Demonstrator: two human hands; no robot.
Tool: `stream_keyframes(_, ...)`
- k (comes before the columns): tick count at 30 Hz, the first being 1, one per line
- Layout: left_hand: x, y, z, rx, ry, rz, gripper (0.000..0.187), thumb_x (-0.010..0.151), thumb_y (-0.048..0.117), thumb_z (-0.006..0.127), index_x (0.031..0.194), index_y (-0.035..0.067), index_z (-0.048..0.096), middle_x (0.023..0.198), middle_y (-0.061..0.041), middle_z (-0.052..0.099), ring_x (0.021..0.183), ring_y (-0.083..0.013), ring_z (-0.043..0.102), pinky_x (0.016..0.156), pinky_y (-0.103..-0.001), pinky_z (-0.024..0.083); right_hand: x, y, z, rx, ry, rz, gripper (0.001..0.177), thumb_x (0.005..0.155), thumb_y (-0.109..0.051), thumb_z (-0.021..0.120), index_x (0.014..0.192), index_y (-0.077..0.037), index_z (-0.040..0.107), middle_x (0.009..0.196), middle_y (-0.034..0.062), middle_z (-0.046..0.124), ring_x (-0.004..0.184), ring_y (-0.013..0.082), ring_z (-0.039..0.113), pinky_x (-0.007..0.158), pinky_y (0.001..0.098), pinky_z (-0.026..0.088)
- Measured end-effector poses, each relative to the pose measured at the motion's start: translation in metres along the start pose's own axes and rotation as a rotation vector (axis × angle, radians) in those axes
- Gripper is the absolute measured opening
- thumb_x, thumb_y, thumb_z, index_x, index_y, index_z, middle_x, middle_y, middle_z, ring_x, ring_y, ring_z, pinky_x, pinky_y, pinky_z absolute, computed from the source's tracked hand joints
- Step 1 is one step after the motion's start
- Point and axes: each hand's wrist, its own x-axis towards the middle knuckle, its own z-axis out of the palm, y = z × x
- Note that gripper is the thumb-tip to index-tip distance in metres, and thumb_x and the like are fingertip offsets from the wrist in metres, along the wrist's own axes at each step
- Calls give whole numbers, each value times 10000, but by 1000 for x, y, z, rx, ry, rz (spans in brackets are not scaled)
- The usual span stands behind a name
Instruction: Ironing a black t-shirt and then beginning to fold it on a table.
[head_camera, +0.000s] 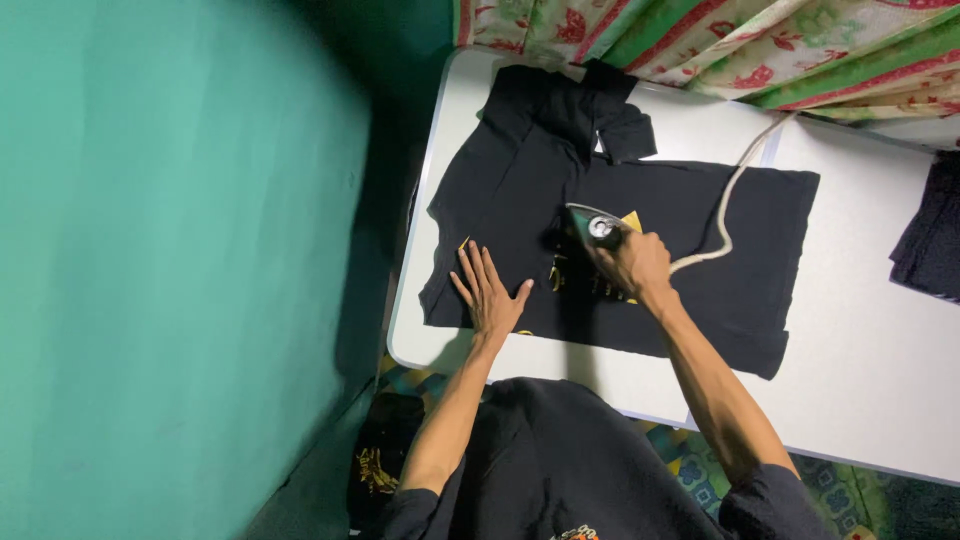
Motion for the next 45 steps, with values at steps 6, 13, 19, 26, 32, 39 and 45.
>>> stream_keyframes(6, 23, 9, 21, -32, -34, 98, 997, 800, 397, 801, 1538, -38, 290, 1674, -246, 132, 1553, -427, 98, 1215, -648, 82, 24, -47, 28, -20, -83, -211, 391, 778, -380, 803, 974, -42, 796, 913, 266, 752, 946, 455, 748, 773, 575, 610)
stream_keyframes(13, 26, 16, 18, 133, -84, 57, 1136, 731, 490, 809, 1578, 2, 229, 1685, -205, 128, 1569, -359, 87, 1227, -633, 34, 39, -65, -3, -38, 7, -287, 295, 861, -210, 570, 869, 42, 724, 841, 290, 705, 866, 494, 741, 737, 584, 612)
stream_keyframes(19, 27, 16, 13, 65, -106, 55, 1131, 800, 638, 702, 1589, -3, 205, 1692, -206, 101, 1568, -374, 70, 1211, -656, 10, 89, -33, -14, -25, 33, -160, 280, 942, -194, 565, 907, 13, 751, 883, 257, 736, 919, 460, 749, 775, 544, 620)
stream_keyframes(26, 26, 17, 15, 87, -103, 48, 1131, 806, 659, 680, 1588, -2, 201, 1693, -197, 99, 1571, -370, 61, 1209, -663, 11, 72, -35, -27, -42, 79, -193, 348, 975, -191, 477, 1069, 68, 689, 1005, 284, 646, 996, 501, 697, 879, 561, 584)
stream_keyframes(32, 20, -4, 43, -53, 30, 62, 824, 926, 374, 611, 1561, -22, 267, 1670, -232, 172, 1547, -373, 169, 1223, -610, 51, 40, -79, -21, -145, -11, -364, 238, 872, -235, 635, 768, -64, 763, 747, 188, 731, 792, 372, 773, 688, 482, 625)
stream_keyframes(39, 1, -36, 22, -54, 253, 80, 499, 1022, 76, 407, 1503, -55, 384, 1599, -238, 352, 1494, -367, 336, 1225, -508, 196, 42, -85, 48, -72, -55, -556, 381, 762, -435, 758, 729, -56, 762, 684, 189, 728, 702, 356, 765, 600, 479, 609)
stream_keyframes(45, -10, -68, -3, 165, 76, 144, 698, 1019, 422, 471, 1562, 6, 329, 1675, -184, 229, 1559, -370, 159, 1226, -575, 84, 83, -58, 71, -199, -20, -354, 204, 854, -205, 631, 767, -121, 795, 761, 162, 764, 790, 350, 782, 658, 511, 622)
